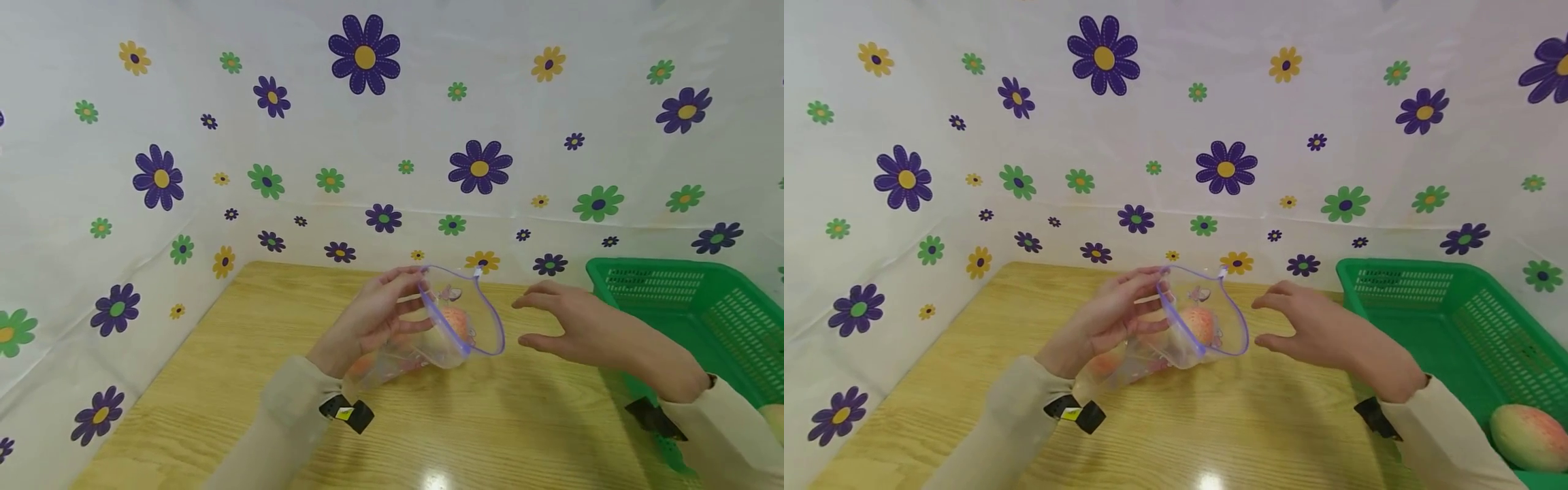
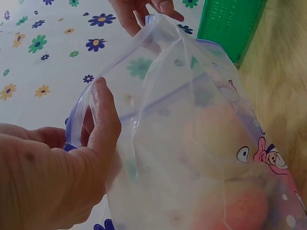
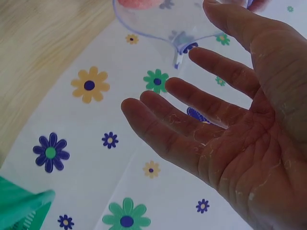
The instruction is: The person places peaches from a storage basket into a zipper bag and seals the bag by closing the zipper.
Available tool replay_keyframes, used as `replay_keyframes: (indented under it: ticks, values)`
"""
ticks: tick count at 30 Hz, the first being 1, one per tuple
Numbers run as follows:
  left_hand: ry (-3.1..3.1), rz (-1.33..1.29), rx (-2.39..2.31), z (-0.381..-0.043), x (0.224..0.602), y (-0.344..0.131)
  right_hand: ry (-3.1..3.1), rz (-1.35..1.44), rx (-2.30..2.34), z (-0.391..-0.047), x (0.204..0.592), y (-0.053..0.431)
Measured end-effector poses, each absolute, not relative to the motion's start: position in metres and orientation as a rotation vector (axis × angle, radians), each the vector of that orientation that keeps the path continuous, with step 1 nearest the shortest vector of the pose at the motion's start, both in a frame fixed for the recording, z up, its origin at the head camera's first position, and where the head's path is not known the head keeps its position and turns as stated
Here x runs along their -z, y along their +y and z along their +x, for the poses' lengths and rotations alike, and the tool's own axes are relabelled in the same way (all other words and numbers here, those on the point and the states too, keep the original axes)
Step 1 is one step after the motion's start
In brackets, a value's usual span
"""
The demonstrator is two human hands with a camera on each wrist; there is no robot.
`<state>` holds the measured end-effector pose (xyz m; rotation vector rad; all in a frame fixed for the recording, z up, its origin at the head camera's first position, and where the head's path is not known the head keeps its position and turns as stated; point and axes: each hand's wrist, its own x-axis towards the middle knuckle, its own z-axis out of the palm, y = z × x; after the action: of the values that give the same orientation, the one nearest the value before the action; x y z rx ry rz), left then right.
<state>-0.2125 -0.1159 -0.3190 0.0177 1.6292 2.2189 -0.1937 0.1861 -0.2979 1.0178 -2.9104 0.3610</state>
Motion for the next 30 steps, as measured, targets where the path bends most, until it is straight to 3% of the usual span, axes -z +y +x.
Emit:
replay_keyframes:
  ticks: [30]
  values:
    - [1.607, -0.014, -2.218, -0.208, 0.337, -0.108, -3.097, 0.737, -0.108, -0.183, 0.313, 0.309]
